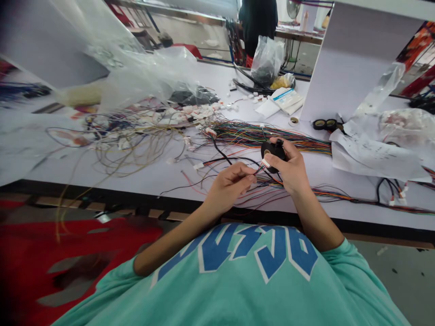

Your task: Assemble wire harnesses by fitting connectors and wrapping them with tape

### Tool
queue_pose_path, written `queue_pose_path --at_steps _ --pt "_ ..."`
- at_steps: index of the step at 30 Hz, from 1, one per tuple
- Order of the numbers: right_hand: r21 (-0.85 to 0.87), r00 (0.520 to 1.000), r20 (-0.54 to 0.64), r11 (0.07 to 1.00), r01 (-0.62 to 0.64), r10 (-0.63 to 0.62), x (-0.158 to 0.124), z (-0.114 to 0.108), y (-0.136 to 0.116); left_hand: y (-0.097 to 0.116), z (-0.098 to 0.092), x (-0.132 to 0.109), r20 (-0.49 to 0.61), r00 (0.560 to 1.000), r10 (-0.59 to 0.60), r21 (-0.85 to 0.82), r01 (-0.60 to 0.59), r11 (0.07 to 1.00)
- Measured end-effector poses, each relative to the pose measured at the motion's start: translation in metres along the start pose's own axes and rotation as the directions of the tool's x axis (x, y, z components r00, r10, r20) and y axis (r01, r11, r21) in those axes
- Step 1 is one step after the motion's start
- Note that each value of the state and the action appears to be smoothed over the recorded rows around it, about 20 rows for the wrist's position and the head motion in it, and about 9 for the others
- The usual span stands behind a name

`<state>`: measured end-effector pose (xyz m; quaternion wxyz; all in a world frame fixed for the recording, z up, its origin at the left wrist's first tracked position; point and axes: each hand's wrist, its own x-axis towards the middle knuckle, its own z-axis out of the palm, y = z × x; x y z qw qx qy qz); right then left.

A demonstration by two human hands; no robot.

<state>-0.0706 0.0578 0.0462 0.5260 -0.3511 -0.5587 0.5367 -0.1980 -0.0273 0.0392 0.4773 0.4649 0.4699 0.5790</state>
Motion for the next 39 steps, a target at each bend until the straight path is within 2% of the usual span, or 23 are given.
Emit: queue_pose_path --at_steps 5,9,12,14,16,23,30,36,39 --pt "-0.009 1.000 0.001 1.000 0.001 -0.001 0.004 -0.002 0.002 -0.001 -0.002 0.000 -0.034 0.999 -0.032 0.003 0.032 0.999" --pt "-0.159 0.994 0.106 0.986 0.046 -0.029 0.005 -0.012 0.001 -0.001 -0.001 0.009 -0.153 0.986 -0.062 -0.219 0.027 0.975" --pt "-0.291 0.971 0.228 0.957 -0.004 0.073 -0.003 -0.018 -0.005 0.001 -0.001 0.016 -0.198 0.978 -0.068 -0.310 0.003 0.951" --pt "-0.358 0.930 0.328 0.933 -0.038 0.164 -0.011 -0.017 -0.009 0.002 0.001 0.019 -0.200 0.978 -0.063 -0.317 -0.004 0.948" --pt "-0.408 0.904 0.380 0.913 -0.028 0.198 -0.018 -0.013 -0.013 0.001 0.002 0.020 -0.209 0.977 -0.047 -0.309 -0.021 0.951" --pt "-0.538 0.922 0.353 0.841 0.059 0.161 -0.020 0.000 -0.015 -0.005 0.005 0.015 -0.199 0.978 0.057 -0.156 -0.089 0.984" --pt "-0.573 0.922 0.382 0.800 0.175 0.071 -0.022 -0.001 -0.017 -0.001 0.006 0.011 -0.183 0.980 0.072 -0.112 -0.093 0.989" --pt "-0.668 0.920 0.391 0.676 0.311 -0.038 -0.024 -0.001 -0.013 -0.001 0.007 0.013 -0.241 0.965 0.102 -0.006 -0.106 0.994" --pt "-0.683 0.898 0.426 0.610 0.401 -0.114 -0.022 -0.003 -0.009 -0.001 0.006 0.013 -0.234 0.966 0.108 -0.033 -0.119 0.992"
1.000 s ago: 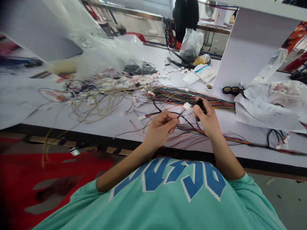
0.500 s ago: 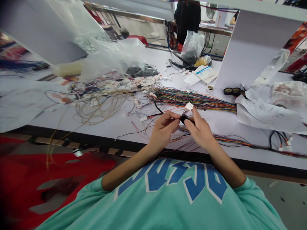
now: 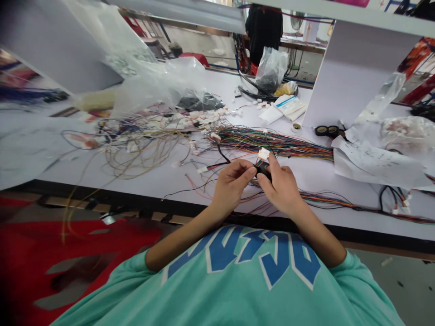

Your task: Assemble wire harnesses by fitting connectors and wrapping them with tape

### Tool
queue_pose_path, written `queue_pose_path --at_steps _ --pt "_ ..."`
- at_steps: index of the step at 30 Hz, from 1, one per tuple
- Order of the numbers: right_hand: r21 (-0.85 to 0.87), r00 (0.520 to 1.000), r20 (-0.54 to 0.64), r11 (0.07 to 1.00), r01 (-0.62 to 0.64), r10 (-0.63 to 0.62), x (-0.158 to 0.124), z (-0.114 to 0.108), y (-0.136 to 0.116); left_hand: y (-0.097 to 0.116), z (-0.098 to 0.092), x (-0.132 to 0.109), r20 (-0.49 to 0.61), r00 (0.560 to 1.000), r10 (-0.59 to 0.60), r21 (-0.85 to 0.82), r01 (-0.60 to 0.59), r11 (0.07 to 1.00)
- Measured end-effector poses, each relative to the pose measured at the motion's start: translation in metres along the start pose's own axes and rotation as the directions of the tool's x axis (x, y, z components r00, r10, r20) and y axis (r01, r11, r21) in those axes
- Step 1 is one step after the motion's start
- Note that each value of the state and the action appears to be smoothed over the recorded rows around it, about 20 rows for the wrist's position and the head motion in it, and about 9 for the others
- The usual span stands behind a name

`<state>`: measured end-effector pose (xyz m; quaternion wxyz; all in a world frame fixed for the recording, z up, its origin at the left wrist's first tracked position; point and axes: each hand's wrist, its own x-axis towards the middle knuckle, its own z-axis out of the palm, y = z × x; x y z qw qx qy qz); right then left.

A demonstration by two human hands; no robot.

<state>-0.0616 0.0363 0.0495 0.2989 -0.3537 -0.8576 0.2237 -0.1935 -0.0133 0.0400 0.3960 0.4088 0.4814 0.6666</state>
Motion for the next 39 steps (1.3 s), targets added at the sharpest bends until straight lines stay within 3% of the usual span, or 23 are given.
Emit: queue_pose_path --at_steps 6,9,12,15,17,19,21,23,26,29,31,34,36,39 --pt "-0.100 0.992 -0.003 0.987 0.126 -0.127 0.003 0.001 0.013 -0.001 0.001 0.000 0.042 0.997 -0.069 -0.122 0.074 0.990" --pt "-0.083 0.975 -0.138 0.983 0.162 -0.173 0.004 0.005 0.015 0.001 0.001 0.000 0.061 0.987 -0.151 -0.178 0.159 0.971" --pt "-0.051 0.938 -0.263 0.974 0.221 -0.227 0.005 0.010 0.013 0.003 -0.001 0.002 0.149 0.951 -0.272 -0.265 0.303 0.915" --pt "-0.010 0.919 -0.309 0.967 0.255 -0.246 0.007 0.015 0.014 0.001 -0.006 0.007 0.316 0.860 -0.400 -0.316 0.493 0.810" --pt "0.066 0.917 -0.326 0.962 0.265 -0.231 0.007 0.018 0.016 -0.001 -0.010 0.010 0.471 0.749 -0.465 -0.305 0.634 0.711" --pt "0.227 0.925 -0.325 0.933 0.278 -0.196 0.007 0.020 0.019 -0.003 -0.013 0.013 0.602 0.636 -0.483 -0.274 0.733 0.622" --pt "0.442 0.952 -0.269 0.860 0.256 -0.145 0.007 0.020 0.019 -0.003 -0.014 0.015 0.662 0.586 -0.467 -0.260 0.764 0.591" --pt "0.631 0.984 -0.145 0.757 0.171 -0.101 0.007 0.019 0.016 -0.003 -0.012 0.014 0.653 0.614 -0.443 -0.276 0.737 0.617" --pt "0.811 0.999 0.008 0.585 -0.029 0.039 0.008 0.017 0.008 -0.005 -0.006 0.010 0.538 0.739 -0.406 -0.312 0.622 0.719" --pt "0.902 0.960 0.064 0.395 -0.172 0.272 0.010 0.020 0.002 -0.008 -0.003 0.008 0.361 0.886 -0.290 -0.312 0.408 0.858" --pt "0.913 0.918 0.121 0.322 -0.252 0.377 0.012 0.021 0.003 -0.008 -0.006 0.009 0.300 0.942 -0.153 -0.259 0.234 0.937" --pt "0.872 0.906 0.128 0.389 -0.297 0.404 0.013 0.019 0.007 -0.004 -0.018 0.012 0.375 0.926 -0.051 -0.102 0.096 0.990" --pt "0.806 0.939 0.040 0.544 -0.232 0.341 0.012 0.015 0.009 -0.001 -0.024 0.014 0.377 0.925 -0.045 -0.018 0.056 0.998" --pt "0.627 0.968 -0.130 0.774 -0.087 0.214 0.010 0.011 0.008 -0.001 -0.024 0.015 0.283 0.959 -0.024 0.155 -0.022 0.988"
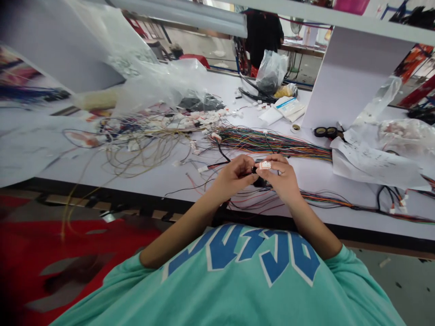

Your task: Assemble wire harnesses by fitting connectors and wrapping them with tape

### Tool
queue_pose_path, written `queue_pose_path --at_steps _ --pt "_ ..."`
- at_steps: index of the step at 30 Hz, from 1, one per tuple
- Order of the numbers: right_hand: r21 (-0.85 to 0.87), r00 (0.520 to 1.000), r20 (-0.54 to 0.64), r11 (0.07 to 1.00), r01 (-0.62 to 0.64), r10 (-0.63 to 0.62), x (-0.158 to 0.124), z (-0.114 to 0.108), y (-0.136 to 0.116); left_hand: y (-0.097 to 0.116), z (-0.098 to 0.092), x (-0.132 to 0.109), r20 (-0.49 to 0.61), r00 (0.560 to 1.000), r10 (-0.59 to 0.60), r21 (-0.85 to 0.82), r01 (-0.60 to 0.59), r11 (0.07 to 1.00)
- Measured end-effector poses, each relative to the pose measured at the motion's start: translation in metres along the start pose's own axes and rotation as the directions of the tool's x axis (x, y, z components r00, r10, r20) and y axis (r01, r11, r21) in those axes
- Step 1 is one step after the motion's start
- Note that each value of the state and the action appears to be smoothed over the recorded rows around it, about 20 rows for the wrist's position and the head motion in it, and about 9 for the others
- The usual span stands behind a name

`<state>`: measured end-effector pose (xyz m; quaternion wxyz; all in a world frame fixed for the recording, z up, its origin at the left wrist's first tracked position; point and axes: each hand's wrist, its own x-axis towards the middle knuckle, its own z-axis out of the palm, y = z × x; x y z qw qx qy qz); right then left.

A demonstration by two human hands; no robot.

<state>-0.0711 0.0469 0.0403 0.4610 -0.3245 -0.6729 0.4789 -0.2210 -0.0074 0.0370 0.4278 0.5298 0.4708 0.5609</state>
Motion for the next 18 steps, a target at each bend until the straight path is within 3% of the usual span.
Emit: queue_pose_path --at_steps 3,7,9,11,14,16,18 --pt "-0.131 0.999 0.001 0.990 0.054 -0.055 -0.005 0.004 -0.003 -0.003 0.006 0.001 -0.076 0.995 0.058 0.188 -0.042 0.981" --pt "-0.039 0.999 0.021 0.998 -0.043 0.044 -0.011 0.015 -0.002 -0.008 0.015 -0.003 -0.182 0.952 0.245 0.338 -0.174 0.925" --pt "-0.058 0.999 -0.017 0.998 -0.032 0.031 -0.012 0.019 0.000 -0.010 0.020 -0.006 -0.229 0.934 0.274 0.362 -0.180 0.915" --pt "-0.183 0.995 -0.085 0.983 0.035 -0.051 -0.012 0.020 0.000 -0.011 0.024 -0.010 -0.278 0.931 0.237 0.297 -0.151 0.943" --pt "-0.381 0.968 -0.134 0.913 0.147 -0.212 -0.010 0.015 -0.002 -0.004 0.024 -0.012 -0.357 0.932 0.071 -0.032 -0.088 0.996" --pt "-0.431 0.947 -0.086 0.868 0.246 -0.310 -0.010 0.011 -0.004 0.004 0.017 -0.011 -0.237 0.964 -0.123 -0.289 0.051 0.956" --pt "-0.417 0.921 -0.007 0.838 0.351 -0.389 -0.011 0.010 -0.006 0.012 0.007 -0.007 0.038 0.963 -0.267 -0.409 0.259 0.875"
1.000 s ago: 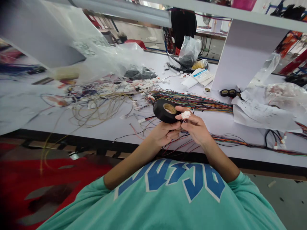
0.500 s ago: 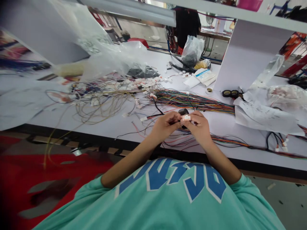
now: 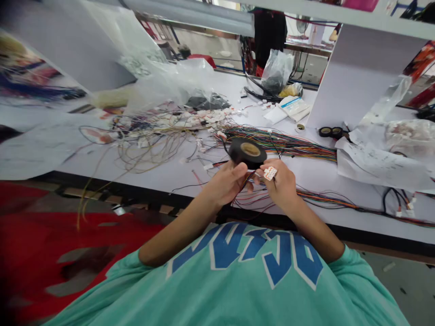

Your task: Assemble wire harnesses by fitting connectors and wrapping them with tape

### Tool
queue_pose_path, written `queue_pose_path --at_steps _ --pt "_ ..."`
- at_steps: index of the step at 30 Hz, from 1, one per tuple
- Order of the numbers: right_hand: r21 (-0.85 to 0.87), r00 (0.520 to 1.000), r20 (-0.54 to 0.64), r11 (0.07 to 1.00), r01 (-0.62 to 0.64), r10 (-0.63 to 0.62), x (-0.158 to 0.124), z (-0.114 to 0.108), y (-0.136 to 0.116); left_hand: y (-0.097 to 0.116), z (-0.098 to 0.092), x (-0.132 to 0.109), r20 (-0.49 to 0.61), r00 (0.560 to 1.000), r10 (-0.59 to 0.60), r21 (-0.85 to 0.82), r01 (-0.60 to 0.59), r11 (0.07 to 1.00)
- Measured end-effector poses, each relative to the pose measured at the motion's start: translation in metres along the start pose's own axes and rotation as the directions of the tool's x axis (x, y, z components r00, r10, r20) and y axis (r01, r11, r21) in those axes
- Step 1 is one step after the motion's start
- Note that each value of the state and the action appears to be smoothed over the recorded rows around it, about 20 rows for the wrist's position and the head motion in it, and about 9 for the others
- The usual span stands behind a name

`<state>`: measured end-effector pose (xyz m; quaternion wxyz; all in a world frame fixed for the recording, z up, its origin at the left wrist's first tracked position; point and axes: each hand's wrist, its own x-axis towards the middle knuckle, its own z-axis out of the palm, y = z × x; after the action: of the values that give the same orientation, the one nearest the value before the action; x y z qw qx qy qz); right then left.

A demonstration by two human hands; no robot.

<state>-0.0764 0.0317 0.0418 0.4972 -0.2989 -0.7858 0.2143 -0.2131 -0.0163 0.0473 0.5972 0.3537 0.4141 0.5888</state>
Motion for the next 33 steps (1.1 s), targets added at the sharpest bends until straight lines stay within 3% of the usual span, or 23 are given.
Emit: queue_pose_path --at_steps 2,4,6,8,10,12,13,14,16,18,21,23,25,27,29,31,33 --pt "0.077 1.000 0.010 0.997 0.021 -0.022 -0.001 0.001 -0.002 0.006 -0.005 0.002 0.199 0.970 -0.139 -0.029 0.147 0.989" --pt "0.201 0.997 -0.007 0.976 -0.079 0.082 -0.002 0.004 -0.003 0.006 -0.008 0.004 0.258 0.958 -0.129 -0.044 0.145 0.988" --pt "0.358 0.968 0.000 0.904 -0.233 0.250 -0.002 0.008 -0.002 0.001 -0.008 0.002 0.195 0.981 0.014 -0.016 -0.011 1.000" --pt "0.495 0.916 0.044 0.788 -0.366 0.398 -0.001 0.009 0.002 -0.002 -0.007 -0.003 0.131 0.962 0.241 0.151 -0.260 0.954" --pt "0.558 0.876 0.080 0.707 -0.435 0.476 0.001 0.006 0.005 -0.001 -0.009 -0.010 0.237 0.891 0.386 0.363 -0.450 0.816" --pt "0.521 0.883 0.087 0.734 -0.434 0.461 0.004 -0.001 0.007 0.002 -0.012 -0.014 0.427 0.837 0.342 0.491 -0.532 0.690" --pt "0.470 0.903 0.087 0.782 -0.409 0.420 0.006 -0.004 0.008 0.003 -0.014 -0.014 0.468 0.830 0.305 0.529 -0.539 0.655" --pt "0.412 0.925 0.084 0.832 -0.372 0.372 0.007 -0.007 0.007 0.003 -0.014 -0.012 0.459 0.838 0.295 0.568 -0.532 0.628" --pt "0.326 0.953 0.065 0.896 -0.301 0.296 0.008 -0.009 0.005 -0.002 -0.012 -0.004 0.308 0.871 0.383 0.657 -0.486 0.576" --pt "0.336 0.954 0.062 0.894 -0.297 0.294 0.008 -0.007 0.004 -0.009 -0.008 0.005 0.152 0.840 0.520 0.733 -0.449 0.511" --pt "0.406 0.908 0.221 0.812 -0.419 0.357 0.007 0.002 0.004 -0.019 -0.002 0.014 0.085 0.775 0.627 0.786 -0.439 0.436" --pt "0.362 0.877 0.296 0.805 -0.471 0.380 0.006 0.005 0.004 -0.024 0.001 0.014 0.048 0.760 0.648 0.771 -0.440 0.460" --pt "0.250 0.905 0.218 0.875 -0.415 0.366 0.006 0.005 0.005 -0.028 0.002 0.011 -0.012 0.781 0.625 0.706 -0.436 0.558" --pt "0.099 0.959 0.071 0.955 -0.281 0.275 0.005 0.005 0.005 -0.027 0.002 0.007 -0.120 0.822 0.557 0.559 -0.407 0.722" --pt "-0.026 0.991 -0.014 0.991 -0.132 0.132 0.002 0.004 0.003 -0.021 -0.001 0.004 -0.193 0.902 0.386 0.323 -0.314 0.893" --pt "-0.053 1.000 -0.007 0.999 -0.005 0.004 -0.003 0.005 0.000 -0.012 -0.006 0.003 -0.085 0.989 0.118 0.099 -0.109 0.989" --pt "0.007 0.999 0.027 1.000 0.031 -0.031 -0.009 0.007 -0.005 -0.005 -0.011 0.003 0.139 0.985 -0.101 0.019 0.099 0.995"
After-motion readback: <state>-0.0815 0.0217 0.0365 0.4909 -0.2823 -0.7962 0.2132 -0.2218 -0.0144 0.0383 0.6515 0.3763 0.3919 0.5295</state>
